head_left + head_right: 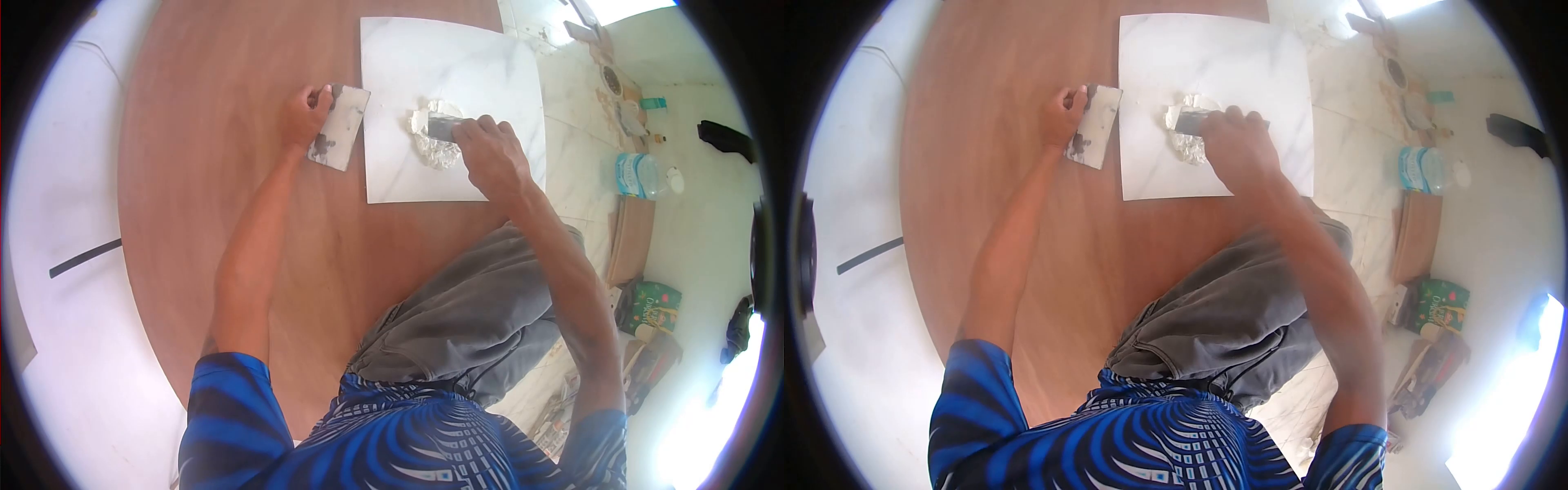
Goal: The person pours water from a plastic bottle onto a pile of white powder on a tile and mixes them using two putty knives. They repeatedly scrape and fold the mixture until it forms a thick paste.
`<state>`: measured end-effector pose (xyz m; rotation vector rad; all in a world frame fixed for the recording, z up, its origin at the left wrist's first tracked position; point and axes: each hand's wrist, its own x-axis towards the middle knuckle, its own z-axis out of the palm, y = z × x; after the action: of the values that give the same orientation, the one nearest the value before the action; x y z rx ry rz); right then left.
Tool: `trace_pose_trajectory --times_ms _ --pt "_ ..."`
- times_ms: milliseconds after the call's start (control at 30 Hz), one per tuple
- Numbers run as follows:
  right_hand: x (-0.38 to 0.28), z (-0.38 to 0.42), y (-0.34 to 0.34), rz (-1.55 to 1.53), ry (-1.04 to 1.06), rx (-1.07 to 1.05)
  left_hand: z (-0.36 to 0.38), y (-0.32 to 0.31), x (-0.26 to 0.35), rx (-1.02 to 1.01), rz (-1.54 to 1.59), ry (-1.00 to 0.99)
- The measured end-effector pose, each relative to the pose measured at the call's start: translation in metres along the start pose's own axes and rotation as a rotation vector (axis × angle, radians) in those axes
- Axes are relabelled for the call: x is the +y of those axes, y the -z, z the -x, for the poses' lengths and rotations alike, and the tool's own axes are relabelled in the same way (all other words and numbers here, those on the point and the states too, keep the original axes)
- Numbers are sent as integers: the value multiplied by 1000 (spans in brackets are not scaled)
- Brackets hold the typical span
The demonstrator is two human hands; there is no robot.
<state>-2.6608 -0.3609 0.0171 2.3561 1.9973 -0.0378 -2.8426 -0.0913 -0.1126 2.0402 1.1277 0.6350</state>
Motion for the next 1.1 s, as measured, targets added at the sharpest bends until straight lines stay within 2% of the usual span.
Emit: trace_pose_trajectory --times_ms 133,167,267,367,467,500,600,700,800,900,1000,1100 --pt "1 25 -78 41 -32 -26 -1 0 -2 4 -30 -28" --pt "-6 33 -61 49 32 -10 -1 0 -4 5 -36 -30" --pt "2 35 -11 -122 6 -46 3 -3 -2 26 43 -1" --pt "31 35 -15 -284 -111 155 -2 -4 -7 2 9 -28" --pt "47 26 20 -547 -575 -86 -2 -4 -9 -19 90 -19" --pt "65 31 10 -773 -716 -73 0 -5 -9 -3 94 -18" --pt "97 52 -15 -1108 -754 -36 0 -6 -6 21 100 -18" --pt "129 69 -68 -1487 -760 25 1 -3 -4 4 82 -20" --pt "128 66 -72 -1408 -778 9 -2 -4 -9 20 40 -43" --pt "119 42 -68 -1062 -773 -52 -2 -6 -14 33 12 -59" --pt "105 17 -75 -973 -706 -12 -2 -3 -7 20 25 -45" --pt "90 2 -80 -1010 -640 -5 1 -1 -2 7 15 -28"
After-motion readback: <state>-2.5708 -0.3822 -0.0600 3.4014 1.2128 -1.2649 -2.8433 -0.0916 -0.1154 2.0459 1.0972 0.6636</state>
